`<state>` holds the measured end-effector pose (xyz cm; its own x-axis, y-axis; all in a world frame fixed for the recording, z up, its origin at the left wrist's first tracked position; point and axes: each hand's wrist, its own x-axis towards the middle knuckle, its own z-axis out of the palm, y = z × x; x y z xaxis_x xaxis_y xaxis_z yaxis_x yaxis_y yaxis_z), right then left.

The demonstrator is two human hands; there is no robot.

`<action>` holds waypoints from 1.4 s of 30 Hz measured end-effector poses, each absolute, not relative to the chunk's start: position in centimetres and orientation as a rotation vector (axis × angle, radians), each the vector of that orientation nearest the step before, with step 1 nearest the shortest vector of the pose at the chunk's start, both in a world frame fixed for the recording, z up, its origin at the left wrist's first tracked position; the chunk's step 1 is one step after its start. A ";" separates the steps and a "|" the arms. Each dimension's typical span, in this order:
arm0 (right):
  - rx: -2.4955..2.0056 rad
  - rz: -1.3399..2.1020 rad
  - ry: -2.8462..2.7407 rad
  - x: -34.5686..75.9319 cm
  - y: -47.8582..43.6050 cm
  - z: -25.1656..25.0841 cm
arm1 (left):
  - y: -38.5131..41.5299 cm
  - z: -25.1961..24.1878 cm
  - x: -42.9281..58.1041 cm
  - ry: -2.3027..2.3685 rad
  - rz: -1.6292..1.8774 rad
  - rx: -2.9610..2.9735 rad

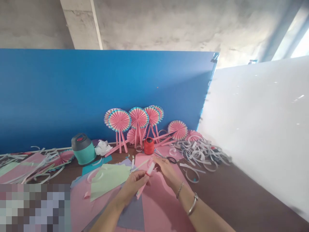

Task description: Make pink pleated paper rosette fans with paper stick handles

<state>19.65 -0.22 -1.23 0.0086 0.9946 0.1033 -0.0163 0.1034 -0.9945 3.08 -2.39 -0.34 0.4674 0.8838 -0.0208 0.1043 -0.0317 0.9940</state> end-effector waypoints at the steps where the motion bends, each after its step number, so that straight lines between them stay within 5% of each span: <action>1: -1.160 1.098 -1.222 19.6 -0.1 -1.3 | -2.3 -0.4 3.1 0.919 0.800 1.490; 6: -1.230 0.554 -1.195 19.5 -0.7 -1.1 | -1.6 -1.1 3.2 1.095 0.856 1.471; 11: -1.003 0.159 -1.787 19.0 -2.4 -0.1 | -1.0 -1.8 3.2 1.226 0.893 1.441; 42: -1.192 0.640 -1.741 18.5 -1.5 -0.4 | -1.5 -2.0 3.5 1.264 0.972 2.028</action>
<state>18.52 -1.54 -0.41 -0.1267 0.9136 0.3864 0.4461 0.4004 -0.8004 3.52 -1.46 -2.05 0.2948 0.9118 0.2857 0.5108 -0.4031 0.7594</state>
